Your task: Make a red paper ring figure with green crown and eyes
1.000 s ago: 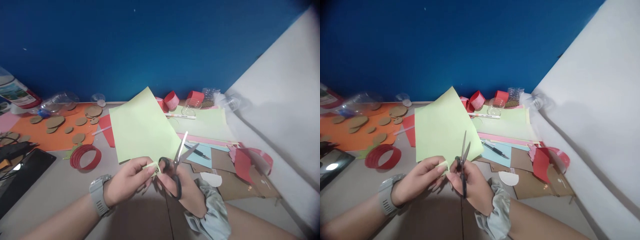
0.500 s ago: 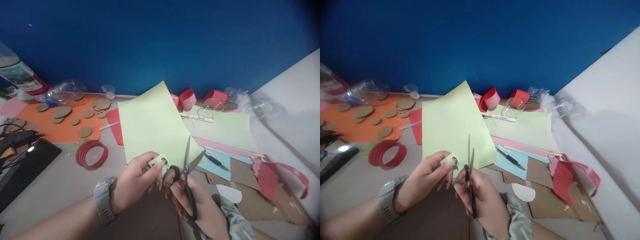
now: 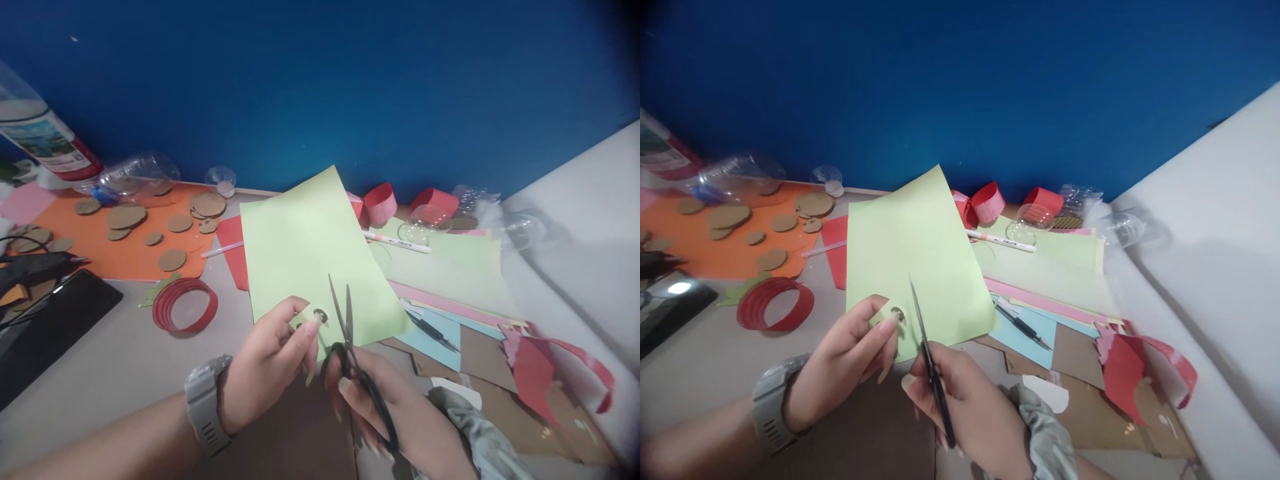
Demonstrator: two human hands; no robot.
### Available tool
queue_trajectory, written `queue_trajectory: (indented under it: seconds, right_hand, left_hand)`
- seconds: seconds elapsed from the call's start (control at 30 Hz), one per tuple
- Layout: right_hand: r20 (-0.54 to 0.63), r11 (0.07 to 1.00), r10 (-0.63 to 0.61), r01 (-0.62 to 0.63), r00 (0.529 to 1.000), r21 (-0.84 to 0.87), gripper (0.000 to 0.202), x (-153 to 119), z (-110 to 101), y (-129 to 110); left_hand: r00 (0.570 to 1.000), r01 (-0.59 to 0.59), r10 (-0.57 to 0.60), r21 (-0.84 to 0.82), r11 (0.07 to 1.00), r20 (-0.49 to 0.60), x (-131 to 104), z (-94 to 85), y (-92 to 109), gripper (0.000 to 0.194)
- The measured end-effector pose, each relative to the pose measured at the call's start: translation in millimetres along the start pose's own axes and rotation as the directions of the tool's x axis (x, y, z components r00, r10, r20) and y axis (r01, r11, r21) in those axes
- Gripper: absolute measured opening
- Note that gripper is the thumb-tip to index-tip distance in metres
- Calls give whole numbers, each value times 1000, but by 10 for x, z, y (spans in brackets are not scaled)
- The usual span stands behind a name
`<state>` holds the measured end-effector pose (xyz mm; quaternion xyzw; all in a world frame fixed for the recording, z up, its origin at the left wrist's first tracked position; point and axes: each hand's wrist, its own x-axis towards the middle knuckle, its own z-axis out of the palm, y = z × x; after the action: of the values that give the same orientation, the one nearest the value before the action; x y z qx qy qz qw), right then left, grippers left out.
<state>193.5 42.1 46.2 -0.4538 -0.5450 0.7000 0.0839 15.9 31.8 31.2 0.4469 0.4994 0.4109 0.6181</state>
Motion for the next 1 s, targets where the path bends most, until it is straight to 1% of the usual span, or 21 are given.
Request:
queue_trajectory:
  seconds: [0.07, 0.13, 0.2, 0.3, 0.4, 0.47, 0.57, 0.63, 0.8, 0.9, 1.0]
  right_hand:
    - [31, 1000, -9, 9, 999, -28, 63, 13, -7, 12]
    - [38, 999, -9, 10, 999, -32, 62, 24, -12, 33]
    - [43, 1000, -14, 15, 999, -23, 58, 26, -16, 53]
    - [72, 1000, -28, 29, 997, -12, 46, 11, -12, 53]
    - [77, 998, -21, 25, 997, -62, 34, -5, -2, 22]
    - [79, 996, -24, 31, 997, -87, 30, -9, 1, 9]
    - [79, 996, -43, 49, 996, -78, 33, -11, -3, 19]
    - [78, 996, -49, 54, 996, -65, 38, -12, -8, 41]
    - [90, 997, -75, 74, 993, 12, 49, -5, -24, 121]
    - [97, 994, -102, 98, 990, 43, 48, 3, -36, 150]
    - [116, 991, -126, 119, 985, 62, 46, 3, -46, 144]
  left_hand:
    - [1000, 8, -8, 13, 1000, -4, 2, -4, 0, 27]
    - [1000, 14, -14, 8, 1000, -8, 2, -6, -4, 27]
    - [1000, 0, 0, -42, 999, -4, -5, -6, -13, 26]
    - [999, -37, 37, -98, 994, -3, -31, -2, -27, 27]
    - [998, -57, 57, -72, 996, -1, -61, 7, -36, 28]
    - [998, -61, 61, -33, 998, 2, -72, 10, -36, 28]
    - [998, -64, 64, 36, 997, 3, -72, 9, -26, 26]
    - [998, -65, 64, 47, 997, 16, -67, 6, -16, 25]
    - [993, -85, 85, -12, 996, 77, -64, 9, 5, 26]
    - [989, -93, 98, -49, 994, 111, -69, 15, 21, 27]
    - [986, -110, 113, -38, 993, 122, -73, 14, 38, 29]
